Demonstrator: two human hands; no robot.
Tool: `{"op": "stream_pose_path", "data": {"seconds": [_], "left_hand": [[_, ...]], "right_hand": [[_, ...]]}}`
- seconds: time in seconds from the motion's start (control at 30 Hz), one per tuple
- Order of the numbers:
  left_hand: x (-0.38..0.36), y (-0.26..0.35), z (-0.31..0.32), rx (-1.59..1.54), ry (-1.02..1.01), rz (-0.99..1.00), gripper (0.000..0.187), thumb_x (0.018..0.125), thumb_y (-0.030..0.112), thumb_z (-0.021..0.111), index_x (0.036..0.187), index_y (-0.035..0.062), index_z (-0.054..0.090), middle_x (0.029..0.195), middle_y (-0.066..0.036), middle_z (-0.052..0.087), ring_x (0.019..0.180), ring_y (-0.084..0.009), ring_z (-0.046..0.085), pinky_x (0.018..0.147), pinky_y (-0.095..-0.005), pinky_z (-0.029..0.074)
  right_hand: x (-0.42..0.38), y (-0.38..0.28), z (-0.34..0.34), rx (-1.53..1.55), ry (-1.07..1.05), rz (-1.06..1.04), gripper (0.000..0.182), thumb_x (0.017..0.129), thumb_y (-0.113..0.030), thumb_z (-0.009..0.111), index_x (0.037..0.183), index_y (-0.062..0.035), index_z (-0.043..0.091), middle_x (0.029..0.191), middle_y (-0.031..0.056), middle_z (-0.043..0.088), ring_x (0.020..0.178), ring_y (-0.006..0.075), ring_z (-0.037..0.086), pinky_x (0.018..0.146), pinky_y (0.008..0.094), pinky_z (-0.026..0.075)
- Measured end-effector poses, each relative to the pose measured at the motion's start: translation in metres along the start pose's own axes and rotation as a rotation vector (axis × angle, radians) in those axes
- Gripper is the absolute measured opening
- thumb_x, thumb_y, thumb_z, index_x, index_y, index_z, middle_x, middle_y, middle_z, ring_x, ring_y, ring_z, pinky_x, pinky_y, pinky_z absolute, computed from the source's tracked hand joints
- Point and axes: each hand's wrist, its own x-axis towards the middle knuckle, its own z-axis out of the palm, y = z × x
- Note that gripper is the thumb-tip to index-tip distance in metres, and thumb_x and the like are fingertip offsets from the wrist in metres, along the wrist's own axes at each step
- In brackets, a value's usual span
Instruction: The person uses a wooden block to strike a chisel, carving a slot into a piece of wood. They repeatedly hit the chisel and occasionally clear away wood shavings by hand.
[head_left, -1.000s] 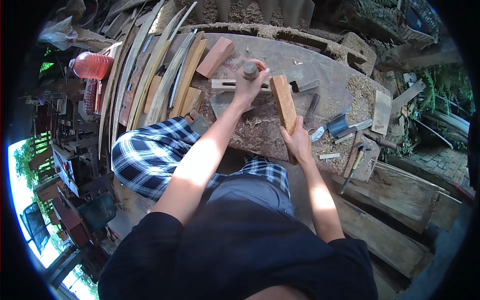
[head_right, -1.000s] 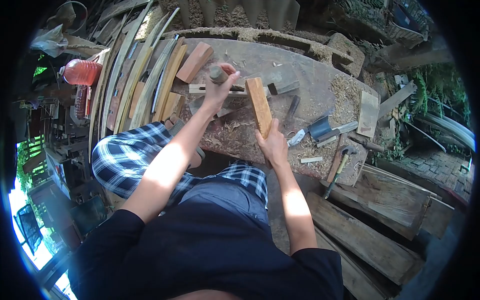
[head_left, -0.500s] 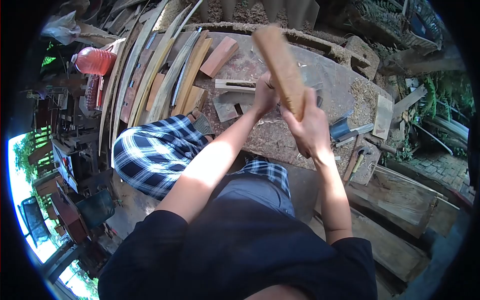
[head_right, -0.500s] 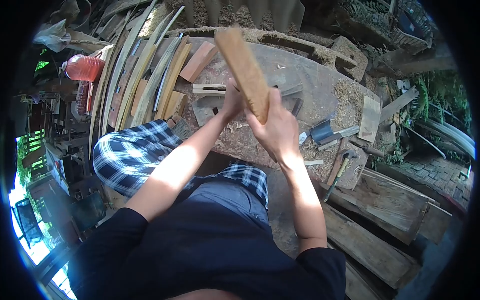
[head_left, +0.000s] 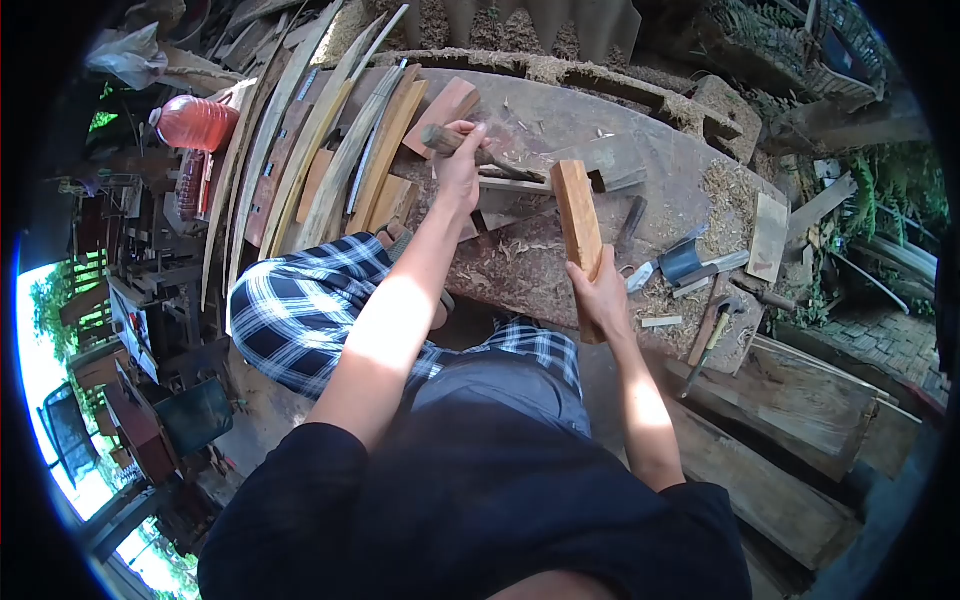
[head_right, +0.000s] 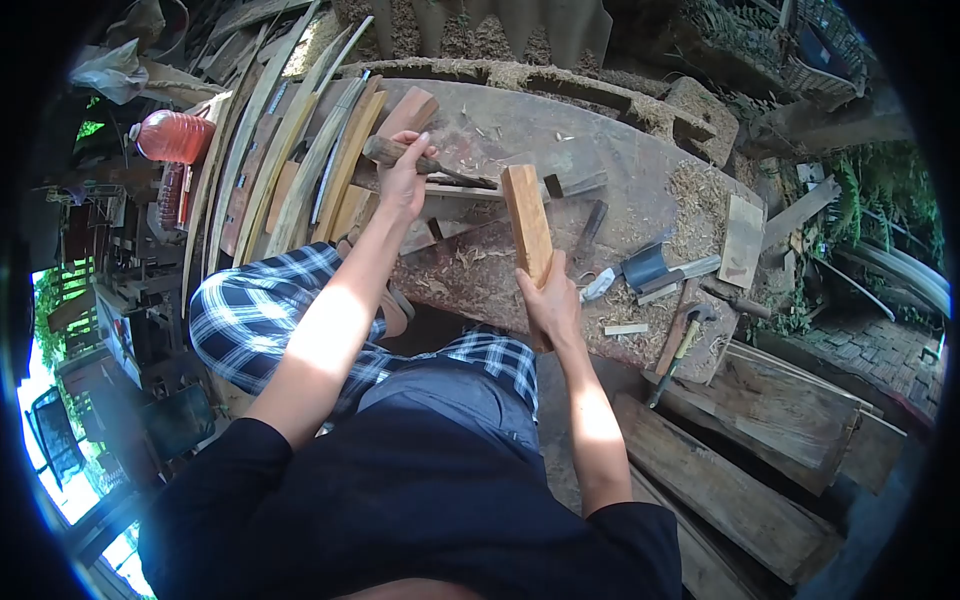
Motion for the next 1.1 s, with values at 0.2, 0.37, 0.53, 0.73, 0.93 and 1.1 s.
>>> {"op": "stream_pose_path", "data": {"seconds": [0.2, 0.37, 0.53, 0.73, 0.93, 1.1], "left_hand": [[-0.017, 0.017, 0.011, 0.194, 0.038, 0.157, 0.017, 0.087, 0.001, 0.074, 0.097, 0.0065, 0.062, 0.084, -0.001, 0.061, 0.076, -0.0121, 0.061, 0.075, -0.0281, 0.051], [-0.023, 0.017, 0.033, 0.360, -0.048, 0.241, 0.014, 0.088, 0.004, 0.073, 0.096, 0.0051, 0.062, 0.084, 0.000, 0.062, 0.075, -0.0072, 0.058, 0.068, -0.0234, 0.047], [-0.025, 0.017, 0.043, 0.458, -0.137, 0.289, 0.013, 0.088, 0.004, 0.073, 0.094, 0.0050, 0.062, 0.085, 0.001, 0.061, 0.075, -0.0065, 0.057, 0.067, -0.0228, 0.047], [-0.023, 0.018, 0.039, 0.525, -0.173, 0.285, 0.017, 0.088, 0.005, 0.074, 0.100, 0.0064, 0.062, 0.089, 0.001, 0.061, 0.080, -0.0072, 0.058, 0.071, -0.0228, 0.048], [-0.026, 0.017, 0.041, 0.506, -0.182, 0.286, 0.018, 0.089, 0.006, 0.074, 0.102, 0.0067, 0.062, 0.089, 0.001, 0.061, 0.080, -0.0070, 0.058, 0.071, -0.0227, 0.047], [-0.030, 0.013, 0.041, 0.450, -0.092, 0.298, 0.018, 0.089, 0.007, 0.074, 0.102, 0.0070, 0.062, 0.088, 0.001, 0.062, 0.079, -0.0071, 0.059, 0.071, -0.0229, 0.048]], "right_hand": [[-0.003, 0.016, 0.005, -0.161, -0.022, 0.025, 0.055, 0.088, -0.045, 0.067, 0.116, -0.0073, 0.038, 0.089, 0.0315, 0.068, 0.087, 0.0529, 0.065, 0.075, 0.0589, 0.051], [-0.002, 0.014, -0.002, -0.155, -0.048, 0.003, 0.056, 0.089, -0.045, 0.065, 0.123, -0.0090, 0.038, 0.090, 0.0334, 0.066, 0.089, 0.0547, 0.064, 0.076, 0.0587, 0.050], [-0.003, 0.012, 0.001, -0.186, -0.024, 0.011, 0.055, 0.088, -0.043, 0.067, 0.119, -0.0083, 0.038, 0.087, 0.0301, 0.068, 0.087, 0.0513, 0.066, 0.074, 0.0582, 0.051], [-0.002, 0.015, 0.002, -0.151, -0.041, 0.019, 0.056, 0.088, -0.045, 0.066, 0.121, -0.0083, 0.037, 0.087, 0.0321, 0.067, 0.087, 0.0534, 0.065, 0.075, 0.0585, 0.050], [0.000, 0.015, 0.001, -0.147, -0.038, 0.005, 0.057, 0.088, -0.044, 0.066, 0.121, -0.0081, 0.037, 0.087, 0.0324, 0.067, 0.087, 0.0533, 0.065, 0.074, 0.0587, 0.050], [-0.002, 0.015, -0.001, -0.173, -0.031, 0.004, 0.056, 0.088, -0.044, 0.066, 0.120, -0.0079, 0.038, 0.086, 0.0306, 0.068, 0.085, 0.0520, 0.066, 0.074, 0.0580, 0.052]]}}
